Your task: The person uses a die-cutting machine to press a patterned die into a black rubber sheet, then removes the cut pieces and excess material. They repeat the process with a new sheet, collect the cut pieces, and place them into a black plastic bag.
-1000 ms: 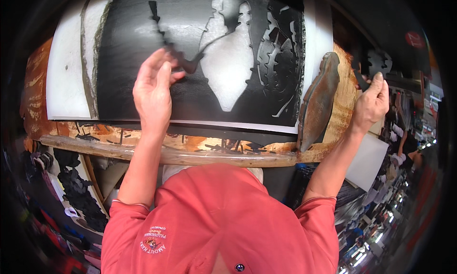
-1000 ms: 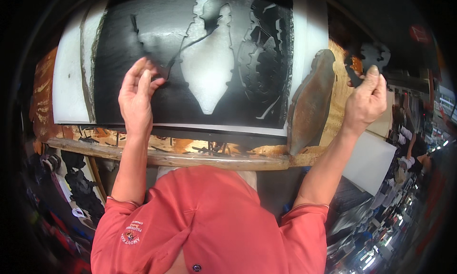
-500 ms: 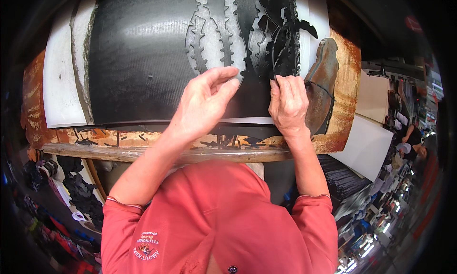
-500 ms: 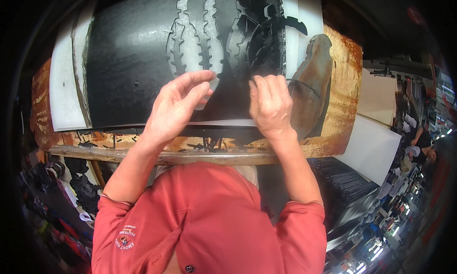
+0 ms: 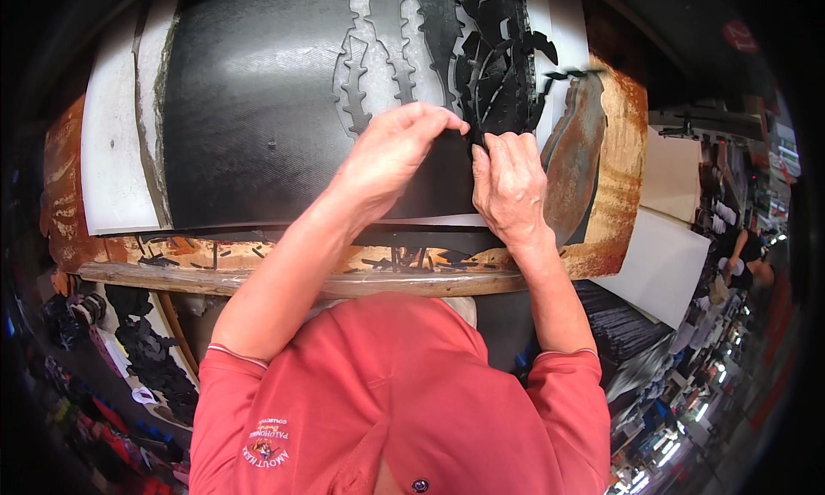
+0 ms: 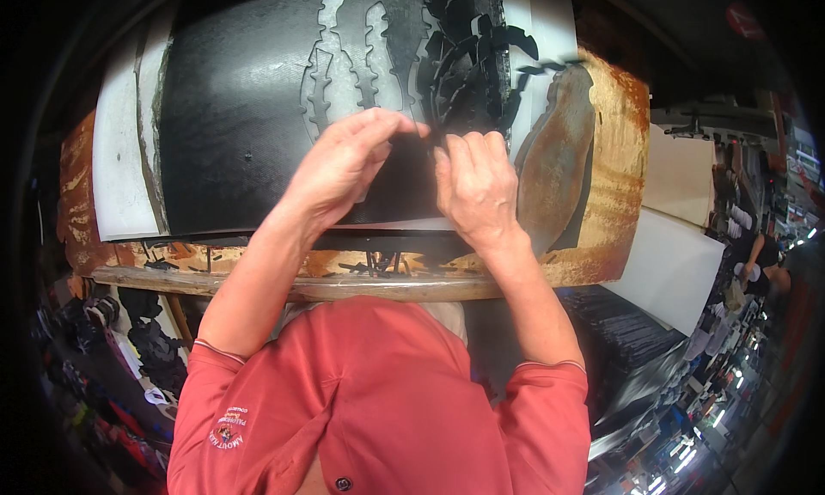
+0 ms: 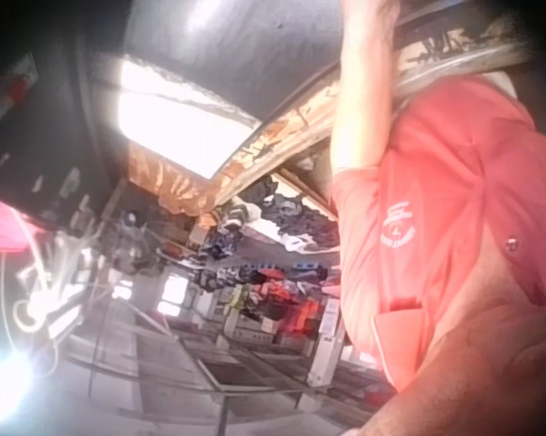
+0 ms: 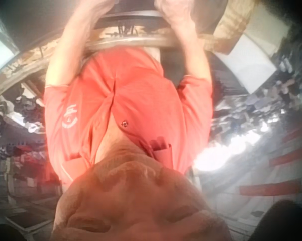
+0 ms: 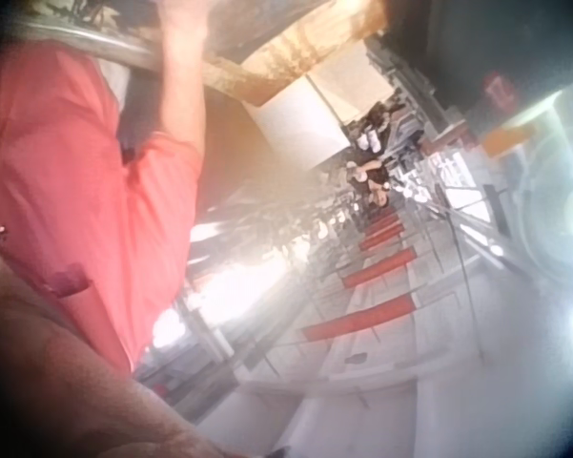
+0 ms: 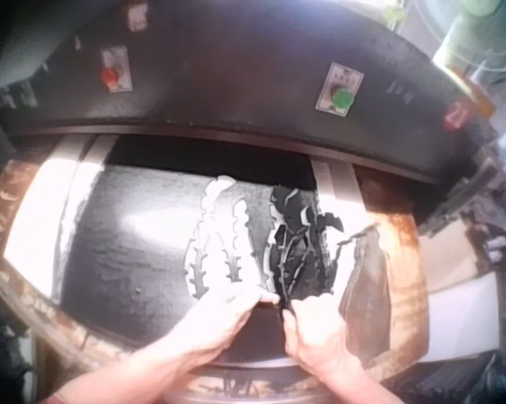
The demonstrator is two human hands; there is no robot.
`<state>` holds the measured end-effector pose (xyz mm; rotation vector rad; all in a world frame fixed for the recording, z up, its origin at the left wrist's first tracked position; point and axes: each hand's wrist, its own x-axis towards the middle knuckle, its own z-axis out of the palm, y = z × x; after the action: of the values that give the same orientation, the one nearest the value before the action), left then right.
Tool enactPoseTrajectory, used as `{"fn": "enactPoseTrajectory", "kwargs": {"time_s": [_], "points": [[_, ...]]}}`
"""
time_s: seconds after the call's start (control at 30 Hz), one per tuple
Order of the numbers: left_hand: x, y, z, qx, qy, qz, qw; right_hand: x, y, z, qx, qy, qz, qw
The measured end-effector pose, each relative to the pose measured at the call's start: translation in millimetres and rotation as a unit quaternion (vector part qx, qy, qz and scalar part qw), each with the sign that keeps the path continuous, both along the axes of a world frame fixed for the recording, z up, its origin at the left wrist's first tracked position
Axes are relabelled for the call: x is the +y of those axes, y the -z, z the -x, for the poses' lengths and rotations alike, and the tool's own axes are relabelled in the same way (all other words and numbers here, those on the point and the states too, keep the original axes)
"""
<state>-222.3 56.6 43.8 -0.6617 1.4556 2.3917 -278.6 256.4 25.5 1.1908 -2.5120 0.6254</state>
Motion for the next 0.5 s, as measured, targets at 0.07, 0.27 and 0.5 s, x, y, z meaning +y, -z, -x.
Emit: {"fn": "enactPoseTrajectory", "kwargs": {"time_s": [0.07,0.27,0.5], "points": [[7,6,6,0.055,-0.001,0.039,0.998,-3,-3,0,-0.009,0.004,-0.011,1.0],[12,3,6,0.071,-0.017,0.083,0.994,-6,-11,3,-0.056,0.015,-0.02,0.998],[10,-11,-17,-0.013,-0.082,-0.05,0.995,-9,-4,6,-0.031,0.019,0.008,0.999]]}}
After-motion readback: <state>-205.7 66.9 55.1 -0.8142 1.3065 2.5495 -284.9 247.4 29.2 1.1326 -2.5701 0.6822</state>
